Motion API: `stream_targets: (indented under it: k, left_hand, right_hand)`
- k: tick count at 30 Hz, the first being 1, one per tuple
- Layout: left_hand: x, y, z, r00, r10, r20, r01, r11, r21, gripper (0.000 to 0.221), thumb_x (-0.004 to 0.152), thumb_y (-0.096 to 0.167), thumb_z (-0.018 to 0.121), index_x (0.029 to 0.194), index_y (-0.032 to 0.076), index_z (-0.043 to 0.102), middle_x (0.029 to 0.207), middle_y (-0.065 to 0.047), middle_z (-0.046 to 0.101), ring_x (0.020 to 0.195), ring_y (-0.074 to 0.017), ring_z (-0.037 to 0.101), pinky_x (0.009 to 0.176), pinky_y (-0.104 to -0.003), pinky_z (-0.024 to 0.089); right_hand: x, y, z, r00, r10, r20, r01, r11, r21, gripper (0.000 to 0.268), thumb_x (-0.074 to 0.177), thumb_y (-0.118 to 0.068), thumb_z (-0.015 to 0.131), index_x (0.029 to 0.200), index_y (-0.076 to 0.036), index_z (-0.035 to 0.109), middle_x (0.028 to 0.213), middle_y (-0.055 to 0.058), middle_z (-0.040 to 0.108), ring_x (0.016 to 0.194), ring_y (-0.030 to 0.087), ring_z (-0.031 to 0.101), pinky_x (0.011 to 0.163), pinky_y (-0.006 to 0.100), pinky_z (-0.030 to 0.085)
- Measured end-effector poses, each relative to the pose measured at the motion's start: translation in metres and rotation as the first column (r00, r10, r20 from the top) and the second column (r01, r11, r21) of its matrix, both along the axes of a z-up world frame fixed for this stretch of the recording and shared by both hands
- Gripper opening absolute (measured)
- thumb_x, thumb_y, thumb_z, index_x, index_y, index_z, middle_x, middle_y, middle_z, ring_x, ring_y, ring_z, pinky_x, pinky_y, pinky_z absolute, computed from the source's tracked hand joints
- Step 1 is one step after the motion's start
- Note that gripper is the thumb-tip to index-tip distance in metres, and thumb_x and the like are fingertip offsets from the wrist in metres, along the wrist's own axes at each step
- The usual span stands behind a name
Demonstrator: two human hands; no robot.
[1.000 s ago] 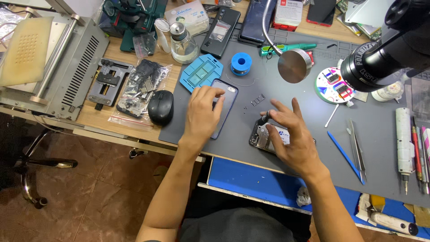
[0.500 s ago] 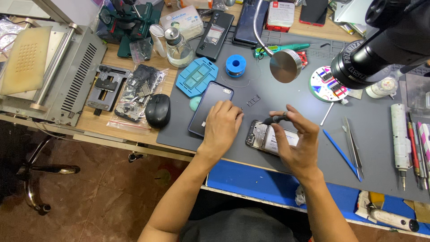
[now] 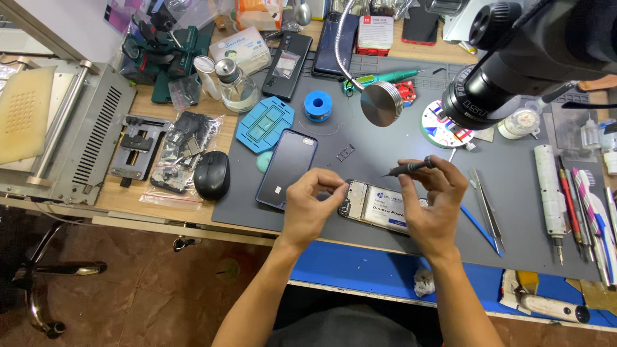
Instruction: The person uses tweezers to adjust a small component on a disassembled smartphone, then uses a pen-like tool to repeatedly touch and clean the battery connector area. The phone remains open on the workbench throughout the clip.
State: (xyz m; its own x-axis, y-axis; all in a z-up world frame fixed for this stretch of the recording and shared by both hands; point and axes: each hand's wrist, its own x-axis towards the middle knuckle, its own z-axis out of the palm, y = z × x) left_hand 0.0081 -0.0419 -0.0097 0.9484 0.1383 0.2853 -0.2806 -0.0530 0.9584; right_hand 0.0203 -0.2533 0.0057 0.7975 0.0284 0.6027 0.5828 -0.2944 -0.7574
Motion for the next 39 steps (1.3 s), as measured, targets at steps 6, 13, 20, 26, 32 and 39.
stream_targets:
  k: [6, 13, 20, 26, 32, 39]
  left_hand:
    - [-0.018, -0.011, -0.021, 0.939, -0.213, -0.271, 0.023, 0.824, -0.566, 0.019, 0.087, -0.004, 0.081, 0.099, -0.005, 0.066, 0.087, -0.020, 0.078, 0.075, -0.0230, 0.078, 0.069, -0.030, 0.066]
    - [-0.026, -0.016, -0.033, 0.924, -0.268, -0.273, -0.027, 0.665, -0.746, 0.020, 0.089, -0.007, 0.078, 0.101, -0.005, 0.062, 0.091, -0.021, 0.076, 0.079, -0.0282, 0.078, 0.071, -0.030, 0.066]
    - [-0.025, -0.020, -0.044, 0.913, -0.286, -0.290, -0.080, 0.573, -0.816, 0.019, 0.092, -0.004, 0.077, 0.103, -0.002, 0.062, 0.093, -0.018, 0.073, 0.083, -0.0289, 0.078, 0.074, -0.029, 0.066]
    - [-0.030, -0.027, -0.031, 0.917, -0.230, -0.325, -0.154, 0.547, -0.822, 0.019, 0.093, -0.002, 0.077, 0.104, 0.000, 0.062, 0.098, -0.017, 0.073, 0.090, -0.0302, 0.079, 0.081, -0.029, 0.066]
    - [-0.034, -0.032, -0.028, 0.922, -0.205, -0.328, -0.190, 0.501, -0.845, 0.017, 0.093, -0.003, 0.075, 0.102, 0.001, 0.061, 0.098, -0.018, 0.073, 0.092, -0.0320, 0.079, 0.083, -0.029, 0.067]
    - [-0.034, -0.032, -0.022, 0.921, -0.211, -0.327, -0.194, 0.479, -0.856, 0.018, 0.093, -0.003, 0.076, 0.102, 0.003, 0.062, 0.099, -0.017, 0.073, 0.094, -0.0318, 0.078, 0.084, -0.029, 0.067]
  right_hand:
    - [-0.025, 0.030, 0.005, 0.988, 0.151, -0.023, -0.137, 0.944, 0.301, 0.071, 0.095, 0.011, 0.064, 0.149, -0.017, 0.026, 0.113, 0.026, 0.072, 0.102, 0.035, 0.078, 0.096, 0.045, 0.064]
    - [-0.031, 0.040, 0.002, 0.982, 0.187, 0.006, -0.178, 0.923, 0.342, 0.073, 0.093, 0.014, 0.064, 0.148, -0.018, 0.027, 0.111, 0.029, 0.072, 0.098, 0.036, 0.080, 0.097, 0.048, 0.063]
    - [-0.036, 0.046, -0.009, 0.989, 0.105, 0.106, -0.134, 0.939, 0.316, 0.072, 0.092, 0.013, 0.066, 0.145, -0.014, 0.025, 0.110, 0.029, 0.072, 0.099, 0.037, 0.079, 0.094, 0.049, 0.064]
    - [-0.039, 0.057, -0.015, 0.976, -0.025, 0.217, -0.039, 0.958, 0.284, 0.072, 0.090, 0.011, 0.072, 0.139, -0.010, 0.024, 0.111, 0.032, 0.070, 0.101, 0.041, 0.077, 0.093, 0.049, 0.064]
    - [-0.042, 0.066, -0.007, 0.983, -0.035, 0.182, -0.034, 0.931, 0.363, 0.071, 0.095, 0.010, 0.067, 0.142, -0.014, 0.020, 0.112, 0.029, 0.067, 0.100, 0.040, 0.078, 0.093, 0.048, 0.065]
    - [-0.043, 0.068, -0.005, 0.978, -0.048, 0.205, -0.035, 0.924, 0.380, 0.072, 0.094, 0.011, 0.067, 0.142, -0.015, 0.019, 0.110, 0.031, 0.066, 0.099, 0.042, 0.078, 0.092, 0.048, 0.066]
